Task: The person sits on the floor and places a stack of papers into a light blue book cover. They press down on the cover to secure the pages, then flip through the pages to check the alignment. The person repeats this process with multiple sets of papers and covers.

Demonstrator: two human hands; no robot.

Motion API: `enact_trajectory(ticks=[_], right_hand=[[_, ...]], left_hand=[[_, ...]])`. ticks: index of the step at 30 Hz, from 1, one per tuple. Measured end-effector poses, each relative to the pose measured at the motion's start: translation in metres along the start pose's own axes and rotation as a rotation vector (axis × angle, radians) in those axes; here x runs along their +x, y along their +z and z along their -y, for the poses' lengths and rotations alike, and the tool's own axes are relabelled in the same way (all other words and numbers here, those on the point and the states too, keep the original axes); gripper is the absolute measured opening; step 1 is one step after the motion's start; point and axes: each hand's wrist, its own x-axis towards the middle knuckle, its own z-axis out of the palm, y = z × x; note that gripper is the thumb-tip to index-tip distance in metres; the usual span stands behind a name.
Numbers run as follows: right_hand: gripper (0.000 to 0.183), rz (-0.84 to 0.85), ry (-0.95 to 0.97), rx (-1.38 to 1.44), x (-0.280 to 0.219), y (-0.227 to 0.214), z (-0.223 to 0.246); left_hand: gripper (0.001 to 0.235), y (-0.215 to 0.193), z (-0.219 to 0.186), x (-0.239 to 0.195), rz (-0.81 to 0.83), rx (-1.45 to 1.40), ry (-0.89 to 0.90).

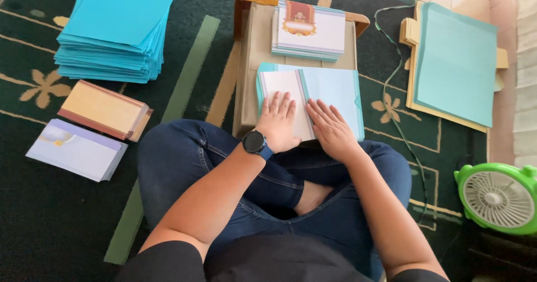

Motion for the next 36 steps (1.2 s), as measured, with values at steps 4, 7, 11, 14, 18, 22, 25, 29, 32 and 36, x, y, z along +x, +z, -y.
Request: enact_trajectory(ticks=[4,7,11,14,18,22,25,29,32,36], right_hand=[[0.059,-0.090,-0.025,-0.006,-0.013,0.005,0.007],[0.059,-0.155,-0.047,0.027,-0.015,0.008,0.003],[0.051,-0.457,0.100,0.561,-0.024,0.020,-0.010],[0.045,-0.729,0.252,0.949,-0.030,0.024,-0.013],[0.053,-0.844,0.316,1.144,-0.028,0.033,-0.011],[0.052,-0.868,0.232,1.349,-0.014,0.042,-0.030],[0.025,-0.879,0.449,1.499,-0.010,0.062,-0.076],[0.012,-0.925,0.470,1.381,0.029,0.040,-0.106],[0.012,-0.929,0.416,1.291,0.081,0.013,-0.131],[0.015,-0.842,0.446,0.982,0.146,-0.017,-0.142]], left_hand=[[0.123,0.003,-0.022,-0.007,-0.014,0.121,-0.060],[0.069,0.000,-0.028,-0.006,-0.097,0.101,-0.147],[0.053,-0.010,-0.030,-0.024,-0.130,0.057,-0.168],[0.034,-0.017,-0.028,-0.034,-0.375,-0.024,-0.064],[0.032,-0.073,-0.024,-0.070,-0.592,-0.479,0.281],[0.047,-0.060,-0.011,-0.044,-0.488,-0.810,0.356],[0.042,-0.056,0.002,-0.029,-0.619,-1.004,0.253],[0.027,-0.061,0.015,-0.025,-0.900,-0.892,-0.078],[0.050,-0.066,0.018,-0.026,-1.043,-0.751,-0.208],[0.068,-0.040,0.001,-0.007,-0.995,-0.240,-0.271]])
